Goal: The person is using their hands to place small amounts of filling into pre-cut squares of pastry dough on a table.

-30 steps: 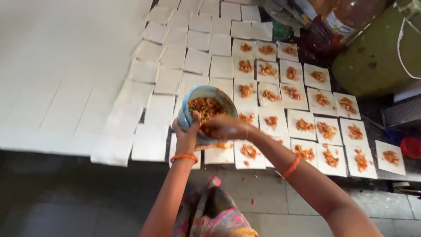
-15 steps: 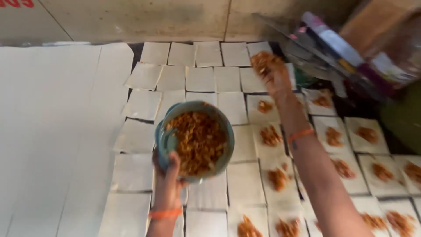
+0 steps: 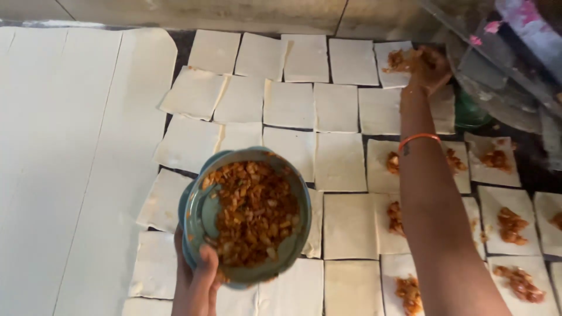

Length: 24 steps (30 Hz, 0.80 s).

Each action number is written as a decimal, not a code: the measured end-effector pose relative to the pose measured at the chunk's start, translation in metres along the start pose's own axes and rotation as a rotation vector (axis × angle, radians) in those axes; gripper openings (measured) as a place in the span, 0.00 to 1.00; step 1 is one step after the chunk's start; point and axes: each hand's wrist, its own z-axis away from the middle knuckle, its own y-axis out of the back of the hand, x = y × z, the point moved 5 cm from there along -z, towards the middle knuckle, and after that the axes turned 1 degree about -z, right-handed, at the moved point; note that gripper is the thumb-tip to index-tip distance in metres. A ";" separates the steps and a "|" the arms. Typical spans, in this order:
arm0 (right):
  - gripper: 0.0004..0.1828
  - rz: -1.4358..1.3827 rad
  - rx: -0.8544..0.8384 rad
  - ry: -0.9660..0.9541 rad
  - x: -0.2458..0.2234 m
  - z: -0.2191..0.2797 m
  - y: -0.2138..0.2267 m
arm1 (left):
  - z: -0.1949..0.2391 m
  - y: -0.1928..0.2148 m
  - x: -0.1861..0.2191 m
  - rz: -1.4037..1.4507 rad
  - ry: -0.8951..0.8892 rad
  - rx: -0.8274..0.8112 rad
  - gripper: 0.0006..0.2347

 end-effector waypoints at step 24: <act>0.19 -0.744 -1.047 -1.006 -0.353 0.204 -0.011 | -0.008 -0.140 0.051 -0.052 -0.217 -0.175 0.52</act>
